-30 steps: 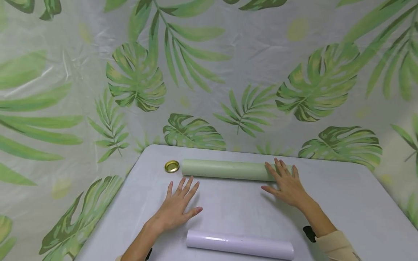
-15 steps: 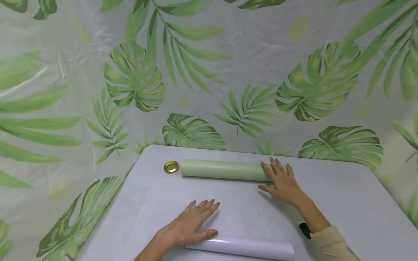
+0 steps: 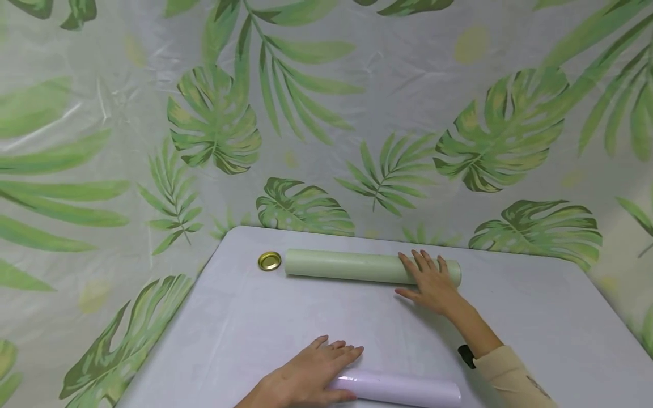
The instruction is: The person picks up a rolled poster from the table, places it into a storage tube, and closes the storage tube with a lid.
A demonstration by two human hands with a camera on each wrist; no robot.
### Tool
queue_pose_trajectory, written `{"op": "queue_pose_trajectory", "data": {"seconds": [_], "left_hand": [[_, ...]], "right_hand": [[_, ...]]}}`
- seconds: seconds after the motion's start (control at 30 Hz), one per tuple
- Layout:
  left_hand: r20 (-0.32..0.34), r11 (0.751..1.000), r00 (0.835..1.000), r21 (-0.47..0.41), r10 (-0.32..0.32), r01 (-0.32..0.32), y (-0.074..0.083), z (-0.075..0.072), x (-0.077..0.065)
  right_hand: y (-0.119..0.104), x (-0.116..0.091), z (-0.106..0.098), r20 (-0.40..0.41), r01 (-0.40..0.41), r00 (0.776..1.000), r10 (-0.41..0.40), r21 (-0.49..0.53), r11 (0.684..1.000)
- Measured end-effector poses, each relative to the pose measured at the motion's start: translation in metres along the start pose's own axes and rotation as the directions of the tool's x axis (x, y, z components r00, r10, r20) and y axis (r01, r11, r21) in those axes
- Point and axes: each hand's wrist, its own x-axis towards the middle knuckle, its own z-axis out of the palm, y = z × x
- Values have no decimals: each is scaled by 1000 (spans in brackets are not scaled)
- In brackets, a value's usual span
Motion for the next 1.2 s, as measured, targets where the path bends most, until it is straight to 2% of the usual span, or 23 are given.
{"op": "queue_pose_trajectory", "data": {"seconds": [0.3,0.47,0.77,1.0,1.2], "left_hand": [[-20,992,998,112,56,-53,1,3,1],[-30,989,997,132,69,-64,2,3,0],[-64,983,994,166,86,-74,4,5,0],[-180,969,977,235,116,-72,5,7,1],[-193,975,976,215,102,-59,2,4,3]], "right_hand": [[5,8,5,-72,65,995,-68,-42,997],[6,15,9,-125,92,987,-98,-56,994],[9,21,15,-105,37,994,-40,-32,999],[11,25,20,-84,-30,996,33,38,999],[12,26,20,-67,-54,996,58,60,997]]}}
